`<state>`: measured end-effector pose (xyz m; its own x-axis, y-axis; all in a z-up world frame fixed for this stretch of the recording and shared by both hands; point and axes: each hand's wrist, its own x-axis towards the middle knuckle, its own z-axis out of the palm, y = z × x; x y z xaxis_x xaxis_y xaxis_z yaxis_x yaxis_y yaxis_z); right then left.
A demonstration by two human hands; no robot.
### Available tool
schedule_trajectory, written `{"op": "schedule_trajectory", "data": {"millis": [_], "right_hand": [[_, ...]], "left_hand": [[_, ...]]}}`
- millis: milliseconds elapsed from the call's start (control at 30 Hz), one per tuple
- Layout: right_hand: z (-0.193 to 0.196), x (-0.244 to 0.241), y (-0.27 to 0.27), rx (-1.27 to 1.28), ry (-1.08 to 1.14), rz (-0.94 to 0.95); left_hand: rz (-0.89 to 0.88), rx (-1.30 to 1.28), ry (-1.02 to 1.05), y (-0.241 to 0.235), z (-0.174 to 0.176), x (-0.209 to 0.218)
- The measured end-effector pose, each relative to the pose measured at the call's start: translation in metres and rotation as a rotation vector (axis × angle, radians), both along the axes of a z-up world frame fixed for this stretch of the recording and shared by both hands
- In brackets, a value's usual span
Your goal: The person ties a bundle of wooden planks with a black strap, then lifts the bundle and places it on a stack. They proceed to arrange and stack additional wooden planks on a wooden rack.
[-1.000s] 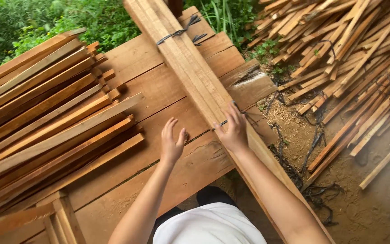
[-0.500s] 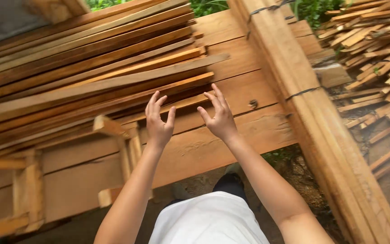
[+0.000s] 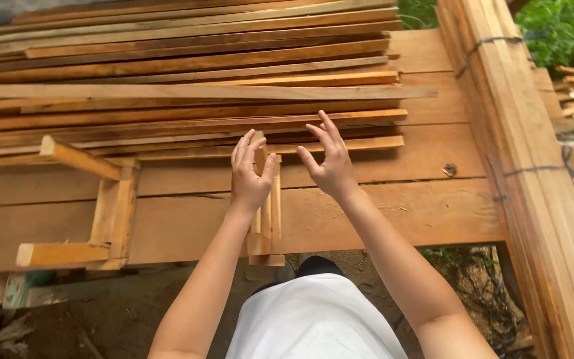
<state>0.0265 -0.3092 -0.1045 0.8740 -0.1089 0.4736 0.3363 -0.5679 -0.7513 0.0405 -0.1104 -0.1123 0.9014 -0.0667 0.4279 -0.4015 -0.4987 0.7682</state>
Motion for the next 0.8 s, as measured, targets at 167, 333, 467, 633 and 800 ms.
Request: {"op": "schedule_trajectory", "data": {"millis": [167, 333, 467, 633, 800], "right_hand": [[0.004, 0.026, 0.032, 0.002, -0.019, 0.101], [0.015, 0.046, 0.071, 0.002, -0.049, 0.182], [0.007, 0.068, 0.095, -0.040, -0.033, 0.176], [-0.053, 0.110, 0.119, -0.163, 0.022, 0.071], [-0.065, 0.121, 0.137, -0.325, 0.158, -0.043]], "left_hand": [[0.104, 0.035, 0.018, 0.041, -0.006, 0.010], [0.182, 0.047, 0.069, 0.081, -0.001, 0.019], [0.166, 0.056, 0.071, 0.121, -0.004, 0.036], [0.120, 0.174, -0.007, 0.213, -0.028, 0.087], [0.105, 0.378, -0.050, 0.306, 0.003, 0.121]]}}
